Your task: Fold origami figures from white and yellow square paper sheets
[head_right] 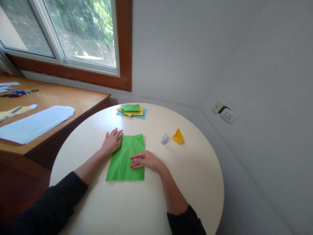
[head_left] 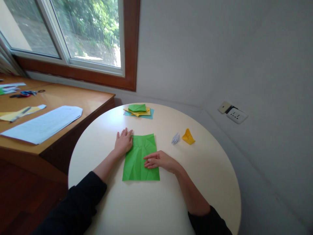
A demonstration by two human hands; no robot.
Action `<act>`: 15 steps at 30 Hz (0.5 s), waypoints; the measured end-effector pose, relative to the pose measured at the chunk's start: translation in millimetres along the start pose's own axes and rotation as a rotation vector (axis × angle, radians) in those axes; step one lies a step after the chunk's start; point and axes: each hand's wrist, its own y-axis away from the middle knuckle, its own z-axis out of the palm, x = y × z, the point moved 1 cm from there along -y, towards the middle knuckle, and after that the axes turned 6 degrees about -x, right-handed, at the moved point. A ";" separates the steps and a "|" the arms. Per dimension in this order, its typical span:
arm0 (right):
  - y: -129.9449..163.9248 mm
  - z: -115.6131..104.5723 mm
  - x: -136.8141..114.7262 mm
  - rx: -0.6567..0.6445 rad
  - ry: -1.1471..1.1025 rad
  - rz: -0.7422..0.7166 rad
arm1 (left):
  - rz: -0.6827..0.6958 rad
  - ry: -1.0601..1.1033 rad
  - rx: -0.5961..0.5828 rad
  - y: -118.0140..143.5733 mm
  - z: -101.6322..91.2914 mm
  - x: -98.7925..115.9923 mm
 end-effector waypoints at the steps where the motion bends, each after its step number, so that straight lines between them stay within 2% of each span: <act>1: -0.7 -0.7 0.3 -0.003 -0.013 -0.009 | 0.003 0.020 0.066 2.1 -4.7 1.4; 3: -1.5 -2.5 0.7 -0.014 -0.057 -0.037 | 0.064 0.057 0.223 10.3 -16.0 8.0; 5: -1.4 -4.9 1.2 -0.035 -0.113 -0.080 | 0.189 0.101 0.294 23.7 -25.2 19.1; 7: -0.6 -7.1 1.9 -0.069 -0.161 -0.114 | 0.293 0.138 0.199 39.4 -27.2 31.2; 10: 0.8 -9.4 2.8 -0.102 -0.203 -0.140 | 0.348 0.108 -0.048 60.4 -16.6 43.3; 12: 1.2 -10.0 3.1 -0.105 -0.223 -0.157 | 0.359 0.049 -0.108 68.9 -6.5 44.5; 15: 0.8 -9.8 3.4 -0.104 -0.241 -0.181 | 0.379 -0.036 -0.100 71.7 3.6 36.6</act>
